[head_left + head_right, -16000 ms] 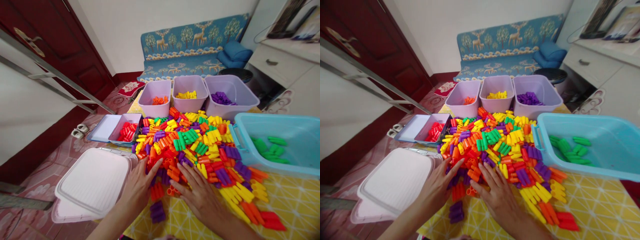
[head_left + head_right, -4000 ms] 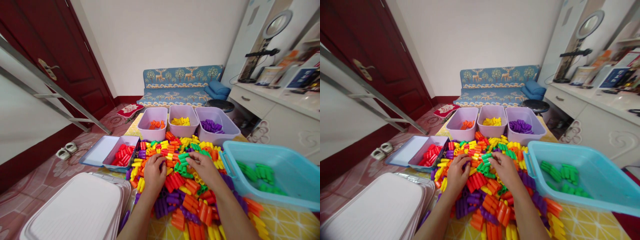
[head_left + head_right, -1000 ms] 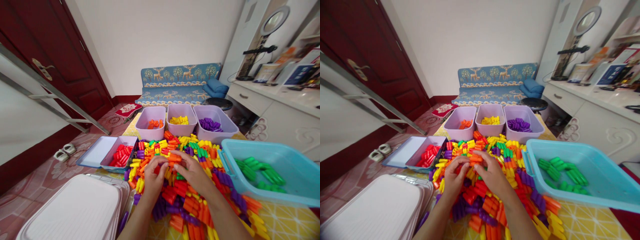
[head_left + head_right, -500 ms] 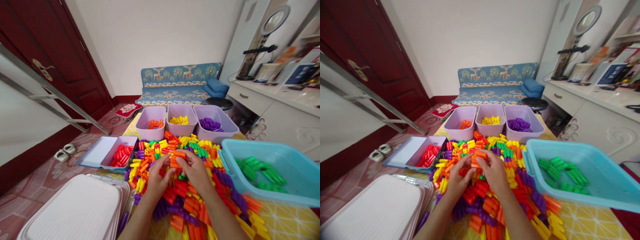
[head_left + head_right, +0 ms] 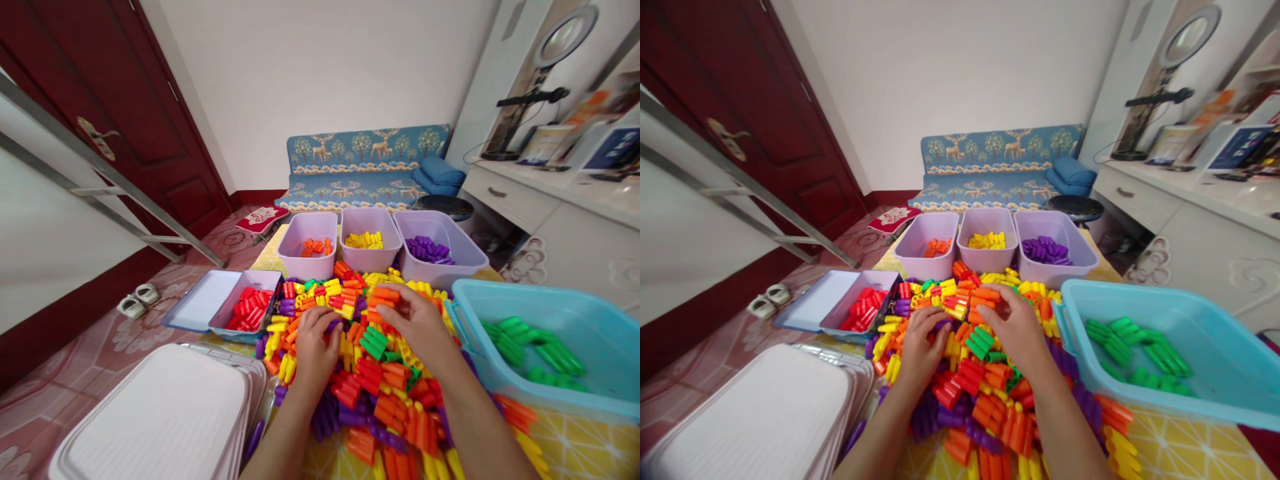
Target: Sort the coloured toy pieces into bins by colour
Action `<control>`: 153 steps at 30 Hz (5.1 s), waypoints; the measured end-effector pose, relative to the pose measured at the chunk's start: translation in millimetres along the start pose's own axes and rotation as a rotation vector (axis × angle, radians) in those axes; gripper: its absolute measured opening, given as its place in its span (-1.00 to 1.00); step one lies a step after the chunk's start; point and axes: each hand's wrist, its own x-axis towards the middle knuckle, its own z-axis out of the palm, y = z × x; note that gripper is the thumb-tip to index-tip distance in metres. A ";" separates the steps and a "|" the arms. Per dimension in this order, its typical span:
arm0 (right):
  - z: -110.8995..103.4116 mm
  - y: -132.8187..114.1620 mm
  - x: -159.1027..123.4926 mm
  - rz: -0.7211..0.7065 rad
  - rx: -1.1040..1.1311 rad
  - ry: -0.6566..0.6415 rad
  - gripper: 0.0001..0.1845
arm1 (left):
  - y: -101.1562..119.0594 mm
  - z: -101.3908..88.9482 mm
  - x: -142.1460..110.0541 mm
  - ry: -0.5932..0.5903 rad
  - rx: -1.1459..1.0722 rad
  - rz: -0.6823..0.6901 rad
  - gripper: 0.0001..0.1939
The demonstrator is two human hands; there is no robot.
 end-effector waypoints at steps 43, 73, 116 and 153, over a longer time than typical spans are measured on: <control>18.7 -7.7 22.4 -0.139 -0.949 -0.378 -0.75 | 0.0 -0.2 -1.1 -0.112 0.084 -0.042 -0.78; 22.9 13.6 -2.1 -0.037 -0.335 -0.151 -0.66 | -3.9 4.3 -3.8 -0.047 -0.046 -0.089 -0.78; 29.6 11.3 -4.1 0.220 0.286 -0.061 -0.60 | 6.9 -1.8 -4.8 -0.047 -0.226 -0.076 -0.76; 7.1 -29.9 52.1 -0.157 0.030 0.272 -0.54 | -1.5 4.9 -7.3 0.016 -0.276 -0.208 -0.71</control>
